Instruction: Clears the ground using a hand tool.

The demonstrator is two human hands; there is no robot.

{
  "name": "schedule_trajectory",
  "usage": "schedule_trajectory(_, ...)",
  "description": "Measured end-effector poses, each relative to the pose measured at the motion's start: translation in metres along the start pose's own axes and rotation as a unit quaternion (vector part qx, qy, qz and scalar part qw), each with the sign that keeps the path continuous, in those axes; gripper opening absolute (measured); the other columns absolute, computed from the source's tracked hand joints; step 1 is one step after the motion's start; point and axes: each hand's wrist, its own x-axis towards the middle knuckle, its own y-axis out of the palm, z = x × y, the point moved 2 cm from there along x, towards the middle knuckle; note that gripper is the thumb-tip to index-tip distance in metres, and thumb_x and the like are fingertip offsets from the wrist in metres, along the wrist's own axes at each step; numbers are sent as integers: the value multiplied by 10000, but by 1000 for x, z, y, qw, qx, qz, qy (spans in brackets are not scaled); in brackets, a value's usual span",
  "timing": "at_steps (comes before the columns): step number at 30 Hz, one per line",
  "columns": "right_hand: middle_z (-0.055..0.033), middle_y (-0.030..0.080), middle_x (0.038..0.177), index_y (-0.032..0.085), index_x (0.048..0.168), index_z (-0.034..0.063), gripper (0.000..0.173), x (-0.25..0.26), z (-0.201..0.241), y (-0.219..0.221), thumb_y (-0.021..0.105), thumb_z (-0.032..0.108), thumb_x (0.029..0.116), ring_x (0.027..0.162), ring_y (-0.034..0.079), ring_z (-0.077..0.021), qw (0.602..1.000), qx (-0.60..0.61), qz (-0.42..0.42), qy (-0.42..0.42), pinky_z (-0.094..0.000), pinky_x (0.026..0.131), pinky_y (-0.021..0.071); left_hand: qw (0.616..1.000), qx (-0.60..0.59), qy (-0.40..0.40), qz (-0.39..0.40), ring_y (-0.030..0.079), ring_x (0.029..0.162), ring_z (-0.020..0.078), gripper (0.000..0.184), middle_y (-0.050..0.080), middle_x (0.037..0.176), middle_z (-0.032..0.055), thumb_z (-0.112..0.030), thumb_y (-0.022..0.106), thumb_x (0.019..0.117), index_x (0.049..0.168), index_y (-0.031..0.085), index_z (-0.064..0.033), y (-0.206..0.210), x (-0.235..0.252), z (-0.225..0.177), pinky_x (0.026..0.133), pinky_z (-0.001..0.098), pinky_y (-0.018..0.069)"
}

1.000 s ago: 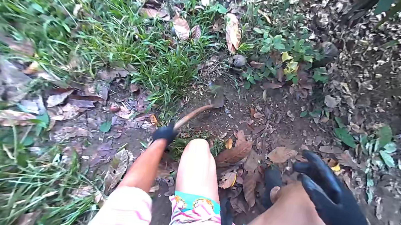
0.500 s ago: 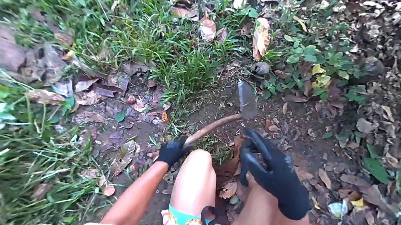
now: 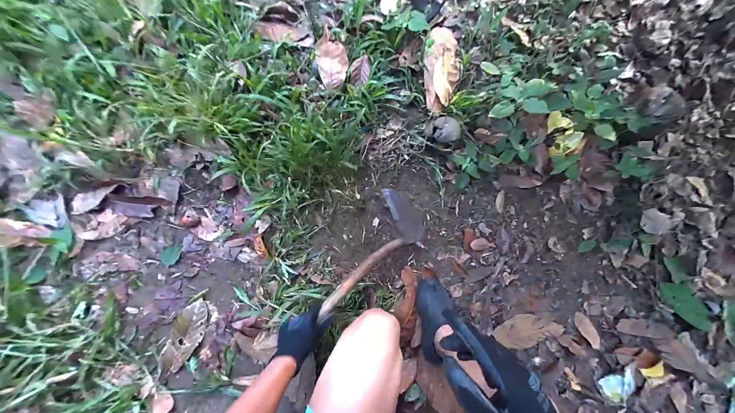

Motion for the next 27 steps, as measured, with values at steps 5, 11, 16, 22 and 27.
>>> schedule_trajectory(5,-75,711,1252,552,1473,68,533,-5,-10,-8,562,350,1020,1126,679,-124,1000,22,-10,18,-347,993,567,979,134,153,-15,652,1161,457,589,694,1252,212,-601,477,1021,1510,506,-274,-67,77,-60,949,698,484)
schedule_trajectory(11,-168,701,1248,563,1419,-37,548,-14,-8,-22,581,319,1002,1155,678,-213,997,32,25,62,-381,1030,536,976,-10,-186,-116,593,1226,514,662,651,1288,281,-629,503,1003,1503,510,-195,-77,-9,145,992,745,426)
schedule_trajectory(16,-312,600,1352,502,1399,-160,631,10,-5,-10,635,203,900,1248,619,-383,991,69,43,106,-459,1080,483,991,-36,-113,-58,612,1220,477,633,661,1283,265,-591,493,1027,1538,475,-219,-60,-36,59,1024,687,440)
schedule_trajectory(22,-162,722,1201,625,1370,-12,492,5,18,-4,609,297,987,1099,692,-252,999,20,22,22,-397,994,542,981,141,92,-96,674,1077,482,582,709,1140,243,-597,513,1011,1423,565,-190,-153,112,-34,859,723,505)
schedule_trajectory(27,-173,711,1223,597,1405,1,534,-4,-3,-5,601,338,989,1103,695,-245,999,11,33,20,-416,974,563,985,-11,-140,-95,592,1241,490,672,635,1310,285,-603,500,1011,1461,537,-105,-70,52,115,1011,717,439)
